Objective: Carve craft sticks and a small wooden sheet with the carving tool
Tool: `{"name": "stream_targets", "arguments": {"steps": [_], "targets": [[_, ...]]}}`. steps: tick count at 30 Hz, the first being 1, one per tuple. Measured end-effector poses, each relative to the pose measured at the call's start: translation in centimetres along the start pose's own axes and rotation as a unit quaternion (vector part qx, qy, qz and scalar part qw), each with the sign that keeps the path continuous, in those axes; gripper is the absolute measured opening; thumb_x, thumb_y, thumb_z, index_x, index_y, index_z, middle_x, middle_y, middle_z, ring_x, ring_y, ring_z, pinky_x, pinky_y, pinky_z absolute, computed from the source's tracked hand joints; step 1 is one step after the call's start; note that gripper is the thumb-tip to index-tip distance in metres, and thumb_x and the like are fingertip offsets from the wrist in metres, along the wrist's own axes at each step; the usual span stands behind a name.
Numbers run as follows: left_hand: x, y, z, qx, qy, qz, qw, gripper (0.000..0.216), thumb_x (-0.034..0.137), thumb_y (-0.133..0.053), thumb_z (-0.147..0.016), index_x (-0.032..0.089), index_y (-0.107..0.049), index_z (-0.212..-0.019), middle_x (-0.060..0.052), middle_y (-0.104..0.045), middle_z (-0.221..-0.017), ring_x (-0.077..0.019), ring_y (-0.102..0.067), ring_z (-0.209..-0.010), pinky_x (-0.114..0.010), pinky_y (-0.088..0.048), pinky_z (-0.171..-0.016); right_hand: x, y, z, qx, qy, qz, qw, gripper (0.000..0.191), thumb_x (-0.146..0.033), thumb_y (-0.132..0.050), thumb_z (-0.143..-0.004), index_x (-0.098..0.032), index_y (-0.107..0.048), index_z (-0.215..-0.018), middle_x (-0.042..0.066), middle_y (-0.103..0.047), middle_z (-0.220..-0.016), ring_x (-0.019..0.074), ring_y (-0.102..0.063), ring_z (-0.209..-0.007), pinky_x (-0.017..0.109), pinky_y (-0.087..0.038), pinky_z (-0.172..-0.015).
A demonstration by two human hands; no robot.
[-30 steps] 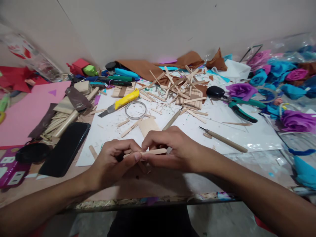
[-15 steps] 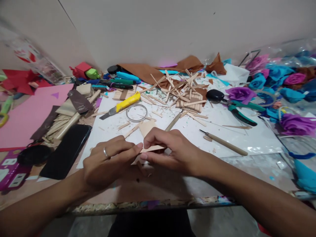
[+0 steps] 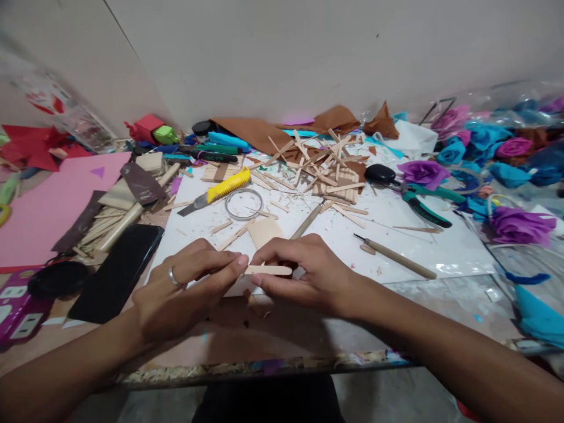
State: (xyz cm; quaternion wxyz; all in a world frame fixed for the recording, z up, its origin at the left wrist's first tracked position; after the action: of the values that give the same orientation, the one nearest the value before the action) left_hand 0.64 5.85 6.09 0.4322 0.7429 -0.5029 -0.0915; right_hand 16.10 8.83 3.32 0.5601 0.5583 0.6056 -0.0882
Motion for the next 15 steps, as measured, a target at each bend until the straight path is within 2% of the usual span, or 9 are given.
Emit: {"name": "stream_targets", "arguments": {"steps": [3,7,10,12,13,15], "targets": [[0.9,-0.6,0.6,-0.013,-0.069,-0.032,0.997,0.026,0.015,-0.065,-0.098,0.016,-0.07,-0.124,-0.008,-0.078,-0.093,-0.0167,-0.069,-0.079,-0.026,-0.055,-0.07,0.1,0.0,-0.2,0.008,-0.022,-0.031,0.999,0.008,-0.023,-0.07,-0.095,-0.016,-0.072,-0.095,0.0,-0.069,-0.069,0.0089,-0.057,-0.057,0.02,-0.042,-0.053],[0.4,-1.4,1.6,0.011,-0.059,-0.013,0.998,0.041,0.01,-0.067,-0.094,0.017,-0.063,-0.135,-0.007,-0.076,-0.089,-0.0164,-0.065,-0.073,-0.026,-0.049,-0.062,0.9,-0.5,-0.1,-0.02,-0.114,-0.143,0.983,0.013,-0.028,-0.07,-0.096,-0.016,-0.069,-0.094,-0.001,-0.065,-0.066,0.0092,-0.058,-0.054,0.02,-0.043,-0.05],[0.3,-1.9,1.7,0.025,-0.05,-0.012,0.998,0.035,0.011,-0.07,-0.093,0.016,-0.067,-0.127,-0.004,-0.074,-0.083,-0.0149,-0.063,-0.07,-0.026,-0.048,-0.061,1.6,-1.1,0.3,-0.036,-0.182,-0.229,0.956,0.019,-0.033,-0.074,-0.094,-0.016,-0.068,-0.097,0.0,-0.065,-0.068,0.0094,-0.059,-0.054,0.019,-0.045,-0.048],[-0.1,-2.1,1.3,0.029,-0.007,0.017,0.999,0.019,0.013,-0.071,-0.094,0.017,-0.072,-0.113,-0.002,-0.072,-0.077,-0.0121,-0.062,-0.066,-0.023,-0.047,-0.06,1.9,-1.3,0.5,-0.041,-0.205,-0.269,0.94,0.021,-0.034,-0.076,-0.093,-0.015,-0.069,-0.099,0.0,-0.066,-0.07,0.0092,-0.06,-0.054,0.018,-0.048,-0.049],[-0.4,-1.8,1.2,0.046,0.027,0.059,0.997,0.012,0.014,-0.071,-0.095,0.017,-0.073,-0.107,-0.002,-0.071,-0.075,-0.0106,-0.062,-0.064,-0.022,-0.046,-0.059,2.1,-1.4,0.6,-0.046,-0.209,-0.288,0.933,0.021,-0.034,-0.076,-0.093,-0.015,-0.069,-0.1,0.0,-0.067,-0.071,0.009,-0.061,-0.054,0.018,-0.049,-0.05],[-1.5,-2.4,0.9,0.027,0.123,0.184,0.975,0.006,0.017,-0.071,-0.096,0.017,-0.075,-0.1,-0.002,-0.074,-0.078,-0.0094,-0.065,-0.065,-0.02,-0.048,-0.06,2.2,-1.7,0.6,-0.062,-0.209,-0.322,0.921,0.021,-0.032,-0.076,-0.093,-0.015,-0.07,-0.102,0.001,-0.069,-0.074,0.0088,-0.062,-0.055,0.019,-0.052,-0.05]]}}
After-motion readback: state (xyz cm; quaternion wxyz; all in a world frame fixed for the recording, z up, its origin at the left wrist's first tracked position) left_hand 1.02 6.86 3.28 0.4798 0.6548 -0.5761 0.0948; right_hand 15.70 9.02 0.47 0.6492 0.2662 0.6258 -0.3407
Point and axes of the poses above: each hand's wrist, its own z-axis away from the middle knuckle, its own y-axis out of the back of the hand, x = y × z, the point moved 8 cm from there along -z, towards the middle knuckle
